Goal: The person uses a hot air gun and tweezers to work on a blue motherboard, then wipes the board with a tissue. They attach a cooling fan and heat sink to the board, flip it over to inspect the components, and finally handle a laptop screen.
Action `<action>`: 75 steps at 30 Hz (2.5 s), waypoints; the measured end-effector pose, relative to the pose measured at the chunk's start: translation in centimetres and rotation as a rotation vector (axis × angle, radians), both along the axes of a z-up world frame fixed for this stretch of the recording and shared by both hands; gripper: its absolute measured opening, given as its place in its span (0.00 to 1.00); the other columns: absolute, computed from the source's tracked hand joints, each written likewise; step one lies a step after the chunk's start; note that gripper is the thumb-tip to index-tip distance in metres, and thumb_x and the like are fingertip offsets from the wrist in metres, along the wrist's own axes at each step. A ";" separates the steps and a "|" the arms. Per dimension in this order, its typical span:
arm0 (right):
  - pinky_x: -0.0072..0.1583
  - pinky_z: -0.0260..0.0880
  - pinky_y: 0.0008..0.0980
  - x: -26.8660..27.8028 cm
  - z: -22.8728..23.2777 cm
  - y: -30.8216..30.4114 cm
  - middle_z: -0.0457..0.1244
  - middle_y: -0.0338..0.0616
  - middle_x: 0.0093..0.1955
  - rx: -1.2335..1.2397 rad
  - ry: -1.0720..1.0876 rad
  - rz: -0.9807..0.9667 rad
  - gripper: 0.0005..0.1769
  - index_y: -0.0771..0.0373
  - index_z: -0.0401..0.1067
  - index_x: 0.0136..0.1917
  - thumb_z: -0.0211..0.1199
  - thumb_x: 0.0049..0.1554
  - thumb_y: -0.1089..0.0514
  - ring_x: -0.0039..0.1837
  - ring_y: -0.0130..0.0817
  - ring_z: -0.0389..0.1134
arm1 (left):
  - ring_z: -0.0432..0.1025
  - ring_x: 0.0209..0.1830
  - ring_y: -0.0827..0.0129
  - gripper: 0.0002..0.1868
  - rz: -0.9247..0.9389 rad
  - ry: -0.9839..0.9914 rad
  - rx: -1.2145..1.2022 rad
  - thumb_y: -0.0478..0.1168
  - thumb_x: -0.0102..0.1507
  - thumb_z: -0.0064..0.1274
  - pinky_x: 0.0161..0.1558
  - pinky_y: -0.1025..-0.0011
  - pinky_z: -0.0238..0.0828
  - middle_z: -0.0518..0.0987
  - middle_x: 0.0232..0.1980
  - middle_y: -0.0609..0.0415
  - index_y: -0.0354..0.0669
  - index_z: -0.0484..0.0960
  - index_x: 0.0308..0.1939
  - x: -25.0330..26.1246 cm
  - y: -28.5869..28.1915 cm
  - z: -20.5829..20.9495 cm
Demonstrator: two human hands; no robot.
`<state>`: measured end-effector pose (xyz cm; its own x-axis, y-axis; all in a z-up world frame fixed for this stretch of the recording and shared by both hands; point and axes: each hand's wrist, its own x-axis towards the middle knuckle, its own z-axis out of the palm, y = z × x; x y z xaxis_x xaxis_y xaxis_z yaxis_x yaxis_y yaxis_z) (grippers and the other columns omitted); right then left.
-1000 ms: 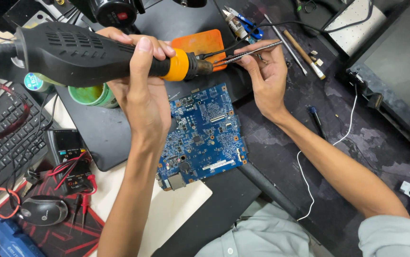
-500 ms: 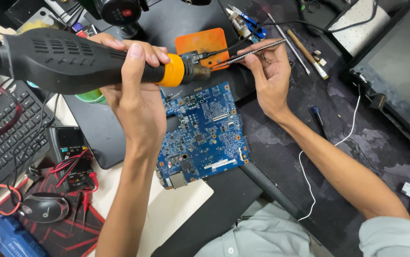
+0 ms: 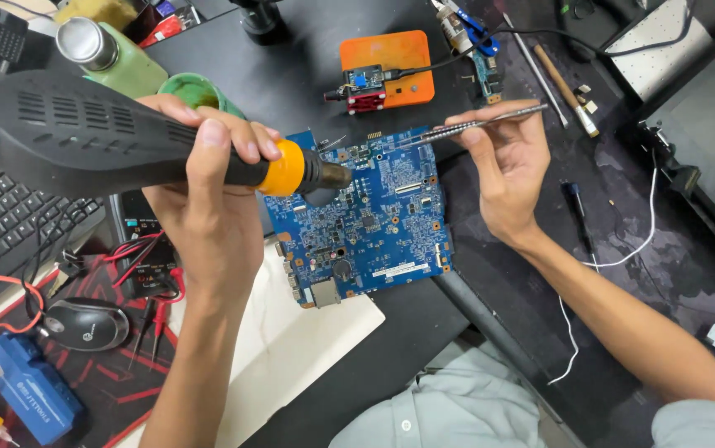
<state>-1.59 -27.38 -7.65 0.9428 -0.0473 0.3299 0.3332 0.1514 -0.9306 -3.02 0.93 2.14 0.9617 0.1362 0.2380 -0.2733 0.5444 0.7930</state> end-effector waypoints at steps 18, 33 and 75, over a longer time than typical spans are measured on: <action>0.69 0.71 0.30 -2.9 -1.4 1.4 0.67 0.55 0.61 -0.085 0.049 0.122 0.11 0.66 0.61 0.61 0.57 0.68 0.72 0.66 0.35 0.70 | 0.68 0.39 0.65 0.08 -0.062 -0.021 -0.039 0.30 0.79 0.49 0.55 0.61 0.68 0.72 0.39 0.47 0.39 0.64 0.55 -1.1 1.0 -1.3; 0.68 0.72 0.31 -2.7 -1.5 1.4 0.67 0.54 0.61 -0.074 0.008 0.097 0.10 0.66 0.61 0.60 0.57 0.68 0.72 0.65 0.35 0.71 | 0.68 0.39 0.66 0.08 -0.064 -0.026 -0.016 0.30 0.78 0.49 0.55 0.61 0.68 0.72 0.39 0.48 0.40 0.64 0.54 -1.2 1.1 -1.1; 0.67 0.71 0.31 -2.5 4.3 1.4 0.67 0.55 0.59 -0.107 -0.129 -0.040 0.10 0.67 0.60 0.62 0.57 0.71 0.72 0.62 0.36 0.71 | 0.69 0.45 0.65 0.24 0.185 -0.365 0.176 0.48 0.80 0.47 0.57 0.64 0.67 0.73 0.45 0.48 0.49 0.54 0.73 7.8 14.9 3.8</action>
<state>-4.05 -25.93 -3.31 0.8902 -0.0427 0.4536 0.4551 0.0382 -0.8896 4.76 15.83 5.99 0.7739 0.2249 0.5920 -0.6323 0.3260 0.7028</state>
